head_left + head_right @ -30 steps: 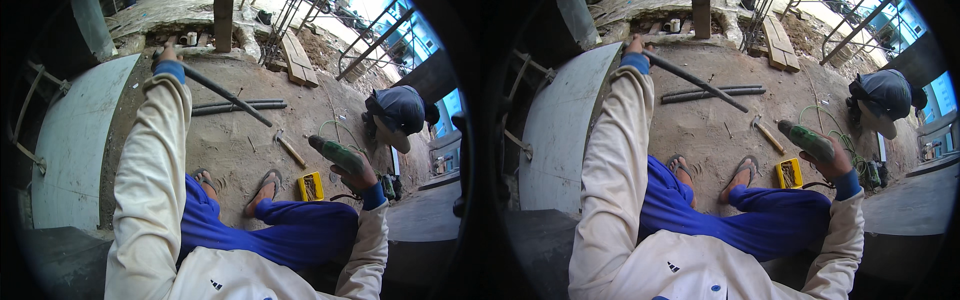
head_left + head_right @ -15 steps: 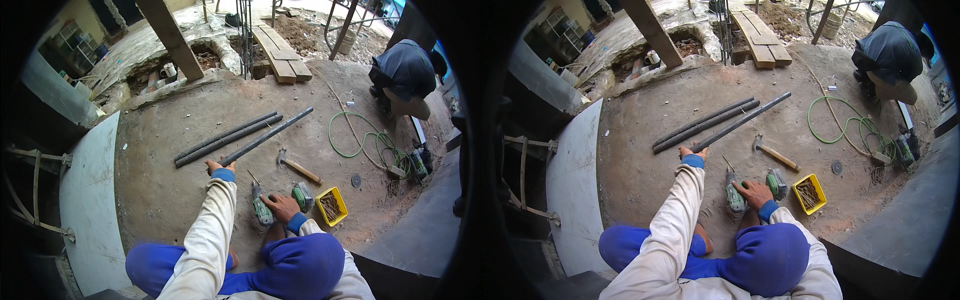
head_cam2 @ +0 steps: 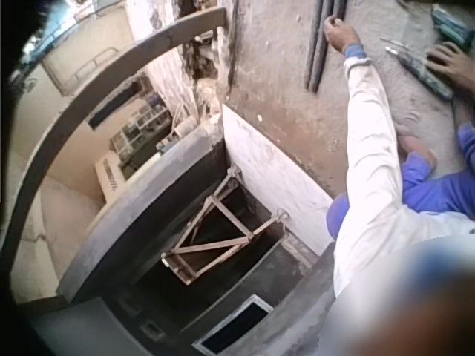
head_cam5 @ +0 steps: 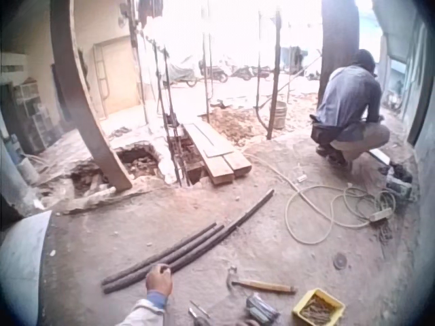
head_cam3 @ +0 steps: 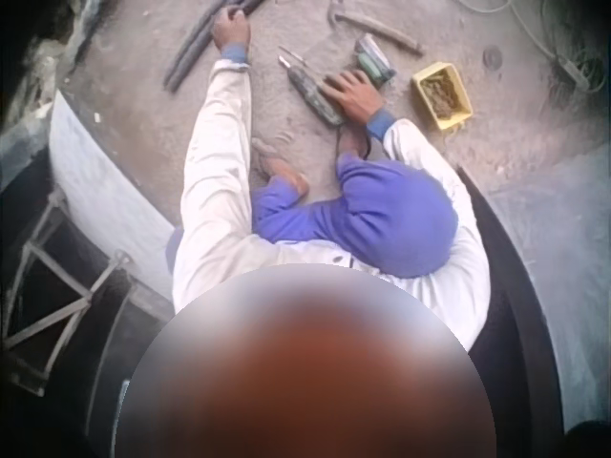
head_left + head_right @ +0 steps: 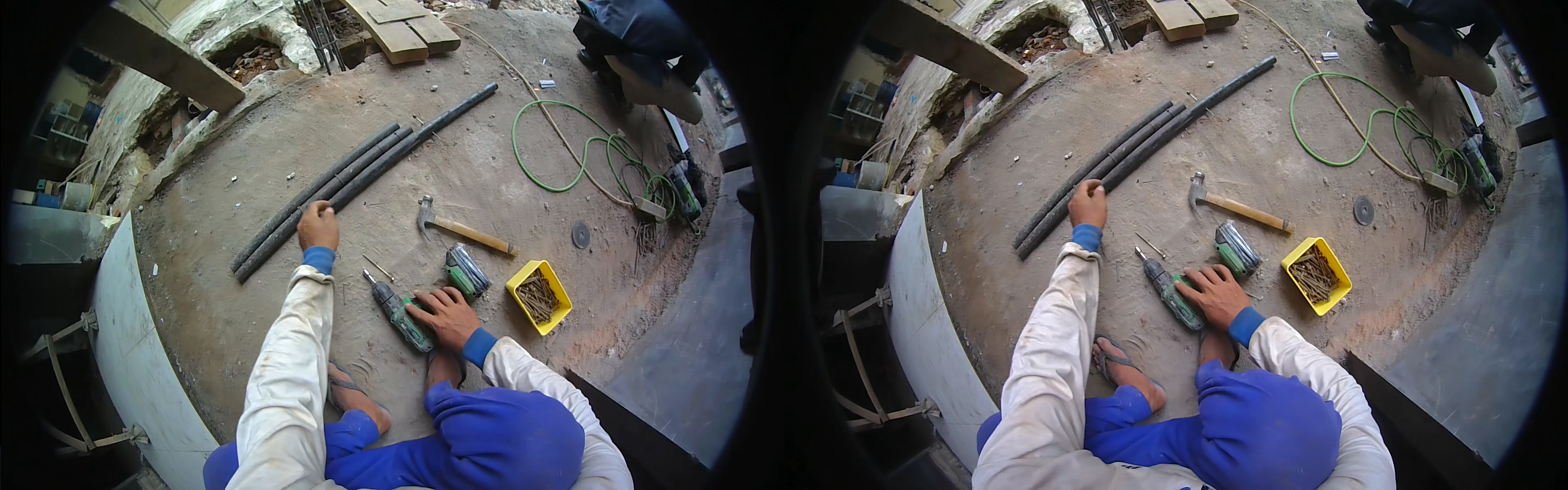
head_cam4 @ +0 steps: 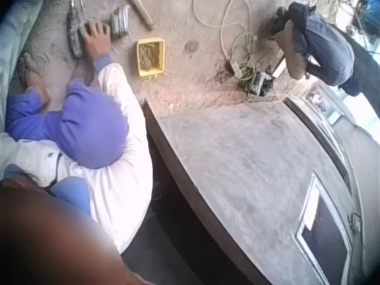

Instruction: The person sits on the ground and repeatedly uses a hammer to drive nails into a black pipe, then uses a cordless drill to drive the nails further. The person handles multiple pipe segments, repositioning them as needed.

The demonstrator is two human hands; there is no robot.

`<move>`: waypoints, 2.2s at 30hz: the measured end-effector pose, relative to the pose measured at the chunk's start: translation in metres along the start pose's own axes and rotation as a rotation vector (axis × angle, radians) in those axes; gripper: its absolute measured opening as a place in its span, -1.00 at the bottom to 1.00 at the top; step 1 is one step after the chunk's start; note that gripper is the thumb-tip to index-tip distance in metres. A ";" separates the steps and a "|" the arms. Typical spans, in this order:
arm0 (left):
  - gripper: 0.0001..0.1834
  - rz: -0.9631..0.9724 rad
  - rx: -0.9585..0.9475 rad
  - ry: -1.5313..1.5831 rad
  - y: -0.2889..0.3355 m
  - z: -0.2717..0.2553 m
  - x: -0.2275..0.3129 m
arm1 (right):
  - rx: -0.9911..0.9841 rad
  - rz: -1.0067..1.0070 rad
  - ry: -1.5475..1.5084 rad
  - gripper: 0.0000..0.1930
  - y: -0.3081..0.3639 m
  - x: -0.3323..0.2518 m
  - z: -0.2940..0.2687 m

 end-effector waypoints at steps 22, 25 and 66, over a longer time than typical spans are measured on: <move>-0.55 0.178 0.051 -0.408 0.065 -0.045 -0.085 | 0.331 0.705 -0.160 -0.74 0.182 0.069 0.022; -0.58 0.151 0.161 -0.335 0.129 -0.070 -0.117 | 0.306 0.672 -0.159 -0.79 0.154 0.075 0.021; -0.69 -0.028 0.006 -0.068 0.184 0.003 -0.088 | 0.107 0.688 -0.016 -0.16 0.047 0.261 -0.113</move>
Point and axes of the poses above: each hand's wrist, its own y-axis away from the middle knuckle, its own z-axis out of the palm, x = y × z, the point moved 9 cm from there along -y, towards the middle knuckle, and after that the axes turned 4 degrees about -z, right-handed, at the moved point
